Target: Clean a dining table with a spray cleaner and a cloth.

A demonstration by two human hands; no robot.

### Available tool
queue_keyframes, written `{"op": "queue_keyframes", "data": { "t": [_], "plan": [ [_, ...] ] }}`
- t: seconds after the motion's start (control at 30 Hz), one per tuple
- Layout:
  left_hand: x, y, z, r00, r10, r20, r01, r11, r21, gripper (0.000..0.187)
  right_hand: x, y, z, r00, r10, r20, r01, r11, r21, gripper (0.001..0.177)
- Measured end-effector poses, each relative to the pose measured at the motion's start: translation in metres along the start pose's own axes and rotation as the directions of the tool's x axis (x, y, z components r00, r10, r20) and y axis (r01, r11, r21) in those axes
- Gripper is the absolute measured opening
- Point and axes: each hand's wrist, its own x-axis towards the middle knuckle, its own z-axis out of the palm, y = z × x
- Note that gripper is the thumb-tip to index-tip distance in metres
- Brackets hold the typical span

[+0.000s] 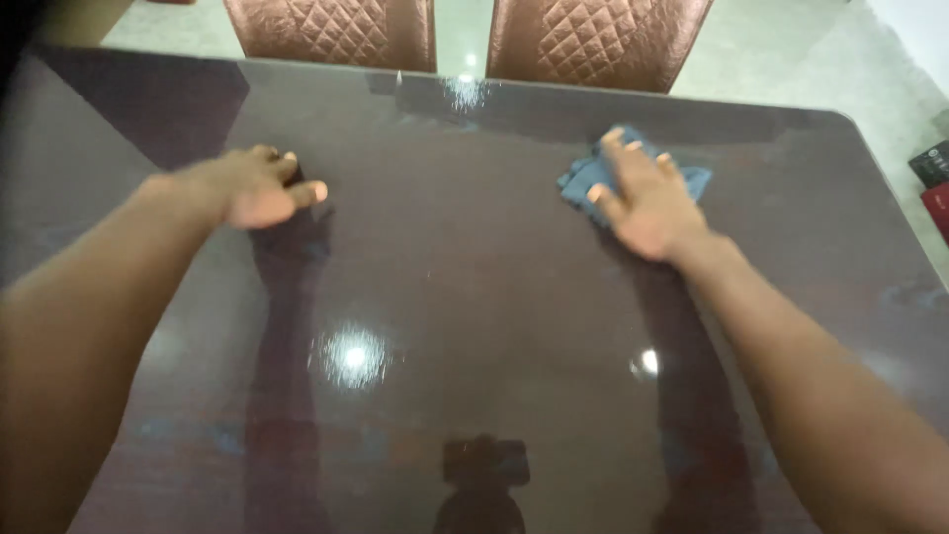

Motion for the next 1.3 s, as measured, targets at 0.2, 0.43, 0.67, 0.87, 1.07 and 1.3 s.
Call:
{"op": "queue_keyframes", "data": {
  "t": [0.2,0.43,0.67,0.87,1.07,1.3],
  "plan": [
    [-0.058,0.009,0.000,0.998,-0.062,-0.019,0.062,0.998,-0.017,0.074,-0.033,-0.043,0.003,0.970,0.242,-0.011,-0.240,0.958,-0.156,0.074],
    [-0.140,0.000,0.021,0.999,0.002,-0.036,-0.003,1.000,-0.026,0.085,-0.109,-0.074,-0.008,0.965,0.262,-0.025,-0.262,0.964,-0.036,0.072],
    [-0.174,-0.015,0.058,1.000,0.025,-0.006,-0.026,0.997,-0.067,0.098,-0.168,-0.117,-0.017,1.000,0.019,-0.008,-0.019,1.000,0.000,0.072],
    [-0.158,-0.027,0.085,0.989,0.109,-0.098,-0.122,0.984,-0.132,0.106,-0.193,-0.147,-0.016,0.978,0.205,-0.034,-0.207,0.972,-0.110,0.076],
    [-0.158,-0.024,0.081,0.985,0.117,-0.125,-0.134,0.982,-0.136,0.103,-0.157,-0.168,-0.021,0.935,0.267,-0.234,-0.294,0.952,-0.086,0.067],
    [-0.137,-0.027,0.069,0.991,0.101,-0.085,-0.113,0.984,-0.141,0.072,-0.154,-0.420,0.007,0.826,-0.433,-0.362,0.449,0.893,-0.045,0.052]
  ]
}}
